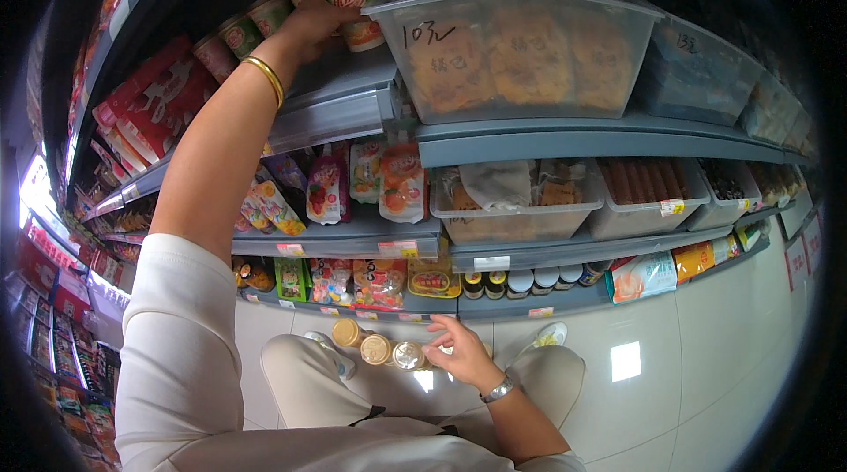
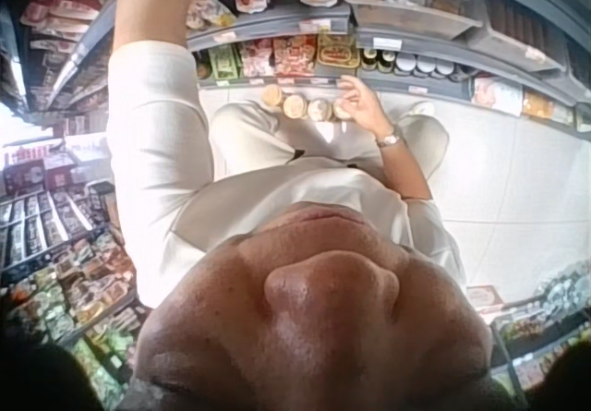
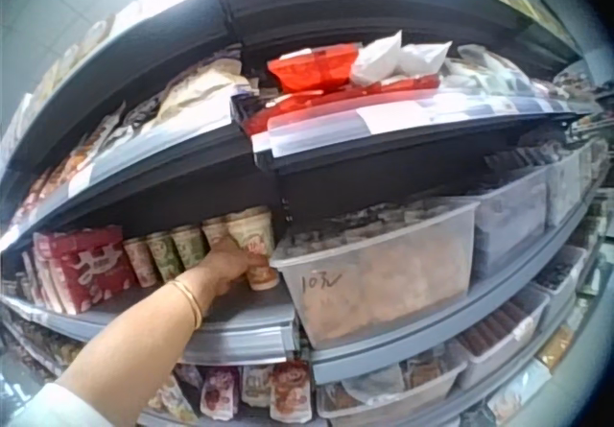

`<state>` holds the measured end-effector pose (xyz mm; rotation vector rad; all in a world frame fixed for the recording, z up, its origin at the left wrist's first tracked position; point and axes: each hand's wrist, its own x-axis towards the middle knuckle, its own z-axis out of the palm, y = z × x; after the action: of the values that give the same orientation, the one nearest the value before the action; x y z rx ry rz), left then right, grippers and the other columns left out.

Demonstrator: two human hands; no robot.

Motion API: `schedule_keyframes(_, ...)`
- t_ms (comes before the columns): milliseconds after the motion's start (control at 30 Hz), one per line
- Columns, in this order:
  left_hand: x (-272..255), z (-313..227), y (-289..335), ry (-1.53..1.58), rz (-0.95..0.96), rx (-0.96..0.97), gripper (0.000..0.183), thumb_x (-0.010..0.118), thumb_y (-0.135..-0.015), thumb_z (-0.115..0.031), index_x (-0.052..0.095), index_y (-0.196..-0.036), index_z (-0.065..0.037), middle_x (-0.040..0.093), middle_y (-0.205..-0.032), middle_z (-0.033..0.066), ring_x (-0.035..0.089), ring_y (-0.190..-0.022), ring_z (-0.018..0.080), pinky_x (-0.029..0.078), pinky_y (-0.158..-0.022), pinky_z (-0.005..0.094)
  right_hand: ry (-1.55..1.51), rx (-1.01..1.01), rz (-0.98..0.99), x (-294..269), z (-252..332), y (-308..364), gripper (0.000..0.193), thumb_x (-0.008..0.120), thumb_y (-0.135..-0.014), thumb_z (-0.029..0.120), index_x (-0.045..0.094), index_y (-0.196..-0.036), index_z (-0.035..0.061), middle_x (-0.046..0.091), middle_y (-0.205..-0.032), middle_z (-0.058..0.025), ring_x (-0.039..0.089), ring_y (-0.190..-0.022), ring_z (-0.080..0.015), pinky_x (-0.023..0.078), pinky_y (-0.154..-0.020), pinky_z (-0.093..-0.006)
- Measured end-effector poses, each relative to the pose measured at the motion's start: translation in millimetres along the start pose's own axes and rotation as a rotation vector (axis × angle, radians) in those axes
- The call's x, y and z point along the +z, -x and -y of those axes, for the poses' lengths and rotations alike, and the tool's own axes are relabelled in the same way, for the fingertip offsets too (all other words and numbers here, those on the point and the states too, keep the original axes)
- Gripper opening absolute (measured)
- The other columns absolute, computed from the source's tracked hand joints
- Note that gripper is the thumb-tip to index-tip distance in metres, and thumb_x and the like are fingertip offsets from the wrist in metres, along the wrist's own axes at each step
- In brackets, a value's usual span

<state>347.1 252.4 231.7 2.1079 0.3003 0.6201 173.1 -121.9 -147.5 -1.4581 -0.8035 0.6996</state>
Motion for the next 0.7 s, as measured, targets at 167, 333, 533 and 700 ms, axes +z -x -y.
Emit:
schedule_keyframes(167, 0, -14, 18, -0.013, -0.017, -0.026, 0.041, 0.078, -0.081, -0.019, 0.062, -0.116, -0.004, 0.065, -0.112, 0.0101, 0.061, -0.099, 0.0224, 0.051, -0.082, 0.0380, 0.012, 0.017, 0.002, -1, 0, 1, 0.063, 0.075, -0.084, 0.015, 0.046, -0.138, 0.0009, 0.063, -0.121, -0.0151, 0.068, -0.095, -0.0180, 0.053, -0.082, -0.0311)
schedule_keyframes(333, -21, -62, 79, -0.309, -0.465, 0.315, 0.041, 0.077, -0.081, -0.017, 0.061, -0.115, -0.001, 0.064, -0.108, 0.0106, 0.061, -0.094, 0.0201, 0.051, -0.081, 0.0373, 0.007, 0.019, -0.002, -1, 0, 4, 0.063, 0.075, -0.085, 0.017, 0.046, -0.139, 0.0018, 0.062, -0.122, -0.0142, 0.066, -0.094, -0.0165, 0.053, -0.081, -0.0307)
schedule_keyframes(533, 89, -89, 290, 0.249, 0.270, 0.758, 0.034, 0.074, -0.081, -0.017, 0.059, -0.107, -0.001, 0.062, -0.100, 0.0102, 0.061, -0.090, 0.0219, 0.050, -0.079, 0.0399, 0.377, -0.233, 0.071, 4, -1, -5, 0.062, 0.075, -0.085, 0.017, 0.047, -0.138, 0.0028, 0.063, -0.122, -0.0130, 0.066, -0.093, -0.0158, 0.053, -0.082, -0.0315)
schedule_keyframes(700, 167, -107, 413, 0.588, 0.563, 1.012, 0.029, 0.071, -0.081, -0.018, 0.058, -0.102, -0.002, 0.061, -0.096, 0.0094, 0.060, -0.087, 0.0222, 0.048, -0.077, 0.0403, 0.165, 0.126, 0.034, 11, -5, -6, 0.061, 0.075, -0.082, 0.013, 0.049, -0.136, 0.0008, 0.063, -0.118, -0.0119, 0.066, -0.087, -0.0146, 0.053, -0.080, -0.0304)
